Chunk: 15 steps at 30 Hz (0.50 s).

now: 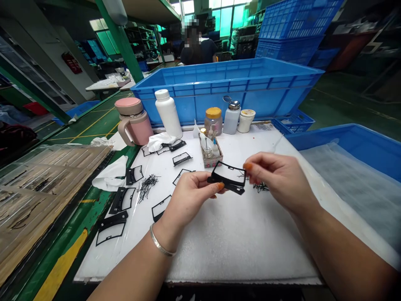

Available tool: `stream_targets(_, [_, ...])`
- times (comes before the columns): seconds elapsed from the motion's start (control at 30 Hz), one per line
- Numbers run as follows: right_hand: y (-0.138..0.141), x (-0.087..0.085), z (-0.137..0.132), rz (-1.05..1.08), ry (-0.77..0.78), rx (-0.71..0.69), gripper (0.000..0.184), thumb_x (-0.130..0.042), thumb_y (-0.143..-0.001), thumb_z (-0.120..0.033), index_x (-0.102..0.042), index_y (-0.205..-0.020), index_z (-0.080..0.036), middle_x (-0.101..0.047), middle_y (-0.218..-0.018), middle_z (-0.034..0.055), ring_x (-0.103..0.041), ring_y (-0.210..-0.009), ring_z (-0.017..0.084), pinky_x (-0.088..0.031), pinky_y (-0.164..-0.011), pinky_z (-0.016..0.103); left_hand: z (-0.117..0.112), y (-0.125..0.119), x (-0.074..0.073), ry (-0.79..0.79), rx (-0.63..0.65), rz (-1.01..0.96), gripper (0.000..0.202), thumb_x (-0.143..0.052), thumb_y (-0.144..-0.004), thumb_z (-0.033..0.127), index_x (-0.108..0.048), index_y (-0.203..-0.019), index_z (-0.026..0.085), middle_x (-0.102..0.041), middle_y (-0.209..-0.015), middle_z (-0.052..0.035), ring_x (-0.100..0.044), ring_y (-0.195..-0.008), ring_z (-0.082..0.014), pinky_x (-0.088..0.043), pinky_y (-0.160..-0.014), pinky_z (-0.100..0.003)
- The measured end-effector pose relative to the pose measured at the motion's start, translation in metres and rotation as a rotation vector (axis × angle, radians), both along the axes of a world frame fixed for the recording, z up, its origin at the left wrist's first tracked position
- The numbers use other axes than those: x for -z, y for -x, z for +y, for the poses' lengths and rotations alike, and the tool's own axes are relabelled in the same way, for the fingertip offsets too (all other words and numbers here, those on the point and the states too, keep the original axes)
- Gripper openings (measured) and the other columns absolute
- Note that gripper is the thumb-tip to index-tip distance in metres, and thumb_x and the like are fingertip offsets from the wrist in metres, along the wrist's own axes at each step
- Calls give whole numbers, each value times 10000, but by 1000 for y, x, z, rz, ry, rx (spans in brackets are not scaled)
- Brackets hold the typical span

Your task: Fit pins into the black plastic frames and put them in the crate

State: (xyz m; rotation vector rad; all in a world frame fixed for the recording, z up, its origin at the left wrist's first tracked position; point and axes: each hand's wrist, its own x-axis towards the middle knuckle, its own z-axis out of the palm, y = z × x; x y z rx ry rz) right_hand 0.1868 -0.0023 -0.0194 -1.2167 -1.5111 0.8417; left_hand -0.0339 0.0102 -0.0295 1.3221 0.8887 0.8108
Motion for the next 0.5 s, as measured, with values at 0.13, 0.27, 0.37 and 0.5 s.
stream_targets(0.13, [-35,-1,14,92,-330,465,215,-783,-792,-332,-708,-933,-188,-667,-884,36,-620,-761,156,-486,-589,226,0,2,0,-30,-94,-49,148,-728,-831,314,-755,-856,170,-749,-835,-43,-672,-803,-133,-500,-664,-176])
stream_targets(0.27, [-66,12,34,-67,-202,501,526,-818,-648,-341,-667,-1138,-221,-657,-1145,43,-607,-1097,241,-487,-969,367,-2,3,-2,-88,-143,-111,163,-734,-832,331,-755,-881,177,-749,-843,-39,-676,-818,-131,-506,-675,-172])
stream_targets(0.37, [-74,30,46,-233,3,440,487,-813,-577,-326,-711,-1038,-207,-680,-1060,55,-631,-1017,301,-480,-946,432,-3,3,-3,-103,-164,-142,168,-731,-837,333,-755,-904,181,-751,-838,-39,-675,-814,-130,-504,-677,-173])
stream_targets(0.5, [-72,43,52,-305,78,413,226,-733,-634,-317,-736,-818,-185,-667,-780,57,-644,-783,297,-520,-766,422,-4,2,-4,-121,-158,-177,157,-727,-839,311,-754,-903,170,-752,-852,-41,-670,-809,-126,-499,-669,-173])
